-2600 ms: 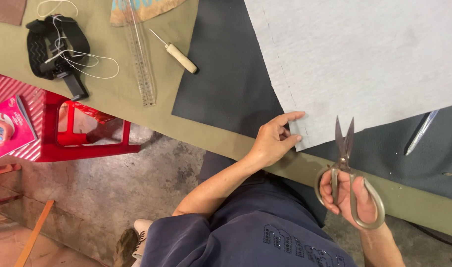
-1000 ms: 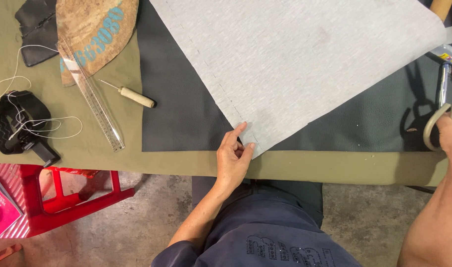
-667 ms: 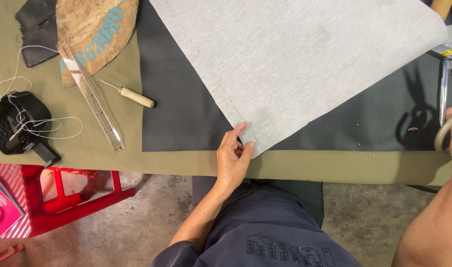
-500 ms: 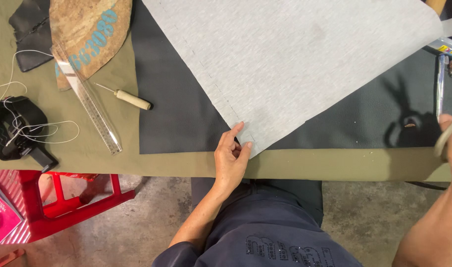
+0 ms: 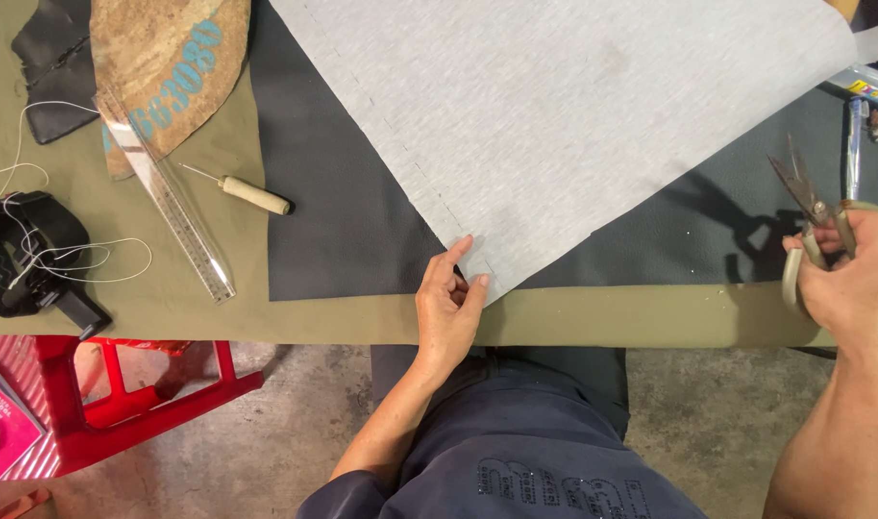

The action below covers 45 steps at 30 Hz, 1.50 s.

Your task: Marking a line on material with a ruler and pen, then cutting along the line with scissors

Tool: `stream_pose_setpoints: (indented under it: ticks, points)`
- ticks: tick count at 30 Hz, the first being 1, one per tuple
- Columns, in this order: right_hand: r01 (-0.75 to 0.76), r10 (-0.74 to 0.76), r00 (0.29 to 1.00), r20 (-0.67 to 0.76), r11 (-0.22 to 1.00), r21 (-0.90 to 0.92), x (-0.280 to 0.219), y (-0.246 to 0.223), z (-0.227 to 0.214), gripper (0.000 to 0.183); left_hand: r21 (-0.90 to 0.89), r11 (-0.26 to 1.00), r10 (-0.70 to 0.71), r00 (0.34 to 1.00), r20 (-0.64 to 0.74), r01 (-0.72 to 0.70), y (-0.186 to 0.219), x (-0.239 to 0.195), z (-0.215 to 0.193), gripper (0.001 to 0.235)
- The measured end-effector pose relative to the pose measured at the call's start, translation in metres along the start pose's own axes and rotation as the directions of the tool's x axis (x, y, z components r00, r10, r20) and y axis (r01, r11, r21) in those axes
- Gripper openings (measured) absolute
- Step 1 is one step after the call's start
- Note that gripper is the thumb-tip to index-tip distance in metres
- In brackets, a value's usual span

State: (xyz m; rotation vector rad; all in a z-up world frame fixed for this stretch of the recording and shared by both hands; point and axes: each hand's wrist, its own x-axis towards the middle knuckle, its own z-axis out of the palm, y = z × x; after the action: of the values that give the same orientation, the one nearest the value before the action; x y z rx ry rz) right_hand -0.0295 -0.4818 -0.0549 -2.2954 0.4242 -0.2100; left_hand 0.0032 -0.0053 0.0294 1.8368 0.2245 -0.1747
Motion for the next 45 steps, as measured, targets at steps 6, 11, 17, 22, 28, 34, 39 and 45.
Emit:
stream_pose_setpoints:
  ticks: [6,11,17,22,28,34,39,45]
  points:
    - [-0.049,0.047,0.999,0.019,0.994,0.094,0.004,0.022,0.0,0.036,-0.003,1.0,0.014,1.0,-0.006,-0.014,-0.002,0.0,0.0,0.049]
    - [-0.056,0.056,0.992,0.11,0.998,-0.001,-0.031,0.001,-0.04,0.014,-0.025,1.0,0.006,1.0,0.014,-0.006,0.002,-0.001,-0.002,0.05]
    - [0.007,0.037,0.963,0.266,0.987,-0.163,-0.075,0.18,-0.072,0.022,-0.034,0.999,0.006,1.0,0.011,-0.006,0.0,0.001,-0.001,0.05]
    - [-0.038,0.139,0.969,0.202,0.898,-0.438,-0.12,0.131,-0.072,0.04,-0.019,1.0,0.011,1.0,0.015,-0.011,0.005,-0.001,-0.003,0.05]
    - [-0.312,0.09,0.916,0.39,0.77,0.556,-0.123,0.086,-0.048,0.045,-0.064,0.998,0.014,1.0,0.002,-0.013,0.007,-0.005,-0.006,0.05]
    - [-0.286,-0.125,0.904,0.41,0.534,0.795,-0.093,0.004,-0.011,0.069,0.008,0.909,0.403,0.872,-0.278,-0.418,0.049,-0.01,-0.054,0.035]
    - [-0.318,-0.101,0.89,0.445,0.561,0.764,-0.073,-0.019,0.015,0.074,0.396,0.624,0.744,0.357,-0.565,-0.674,0.104,-0.016,-0.108,0.011]
    - [-0.324,-0.127,0.889,0.439,0.502,0.802,-0.062,-0.077,0.039,0.064,0.352,0.626,0.746,0.403,-0.529,-0.696,0.105,-0.014,-0.126,0.011]
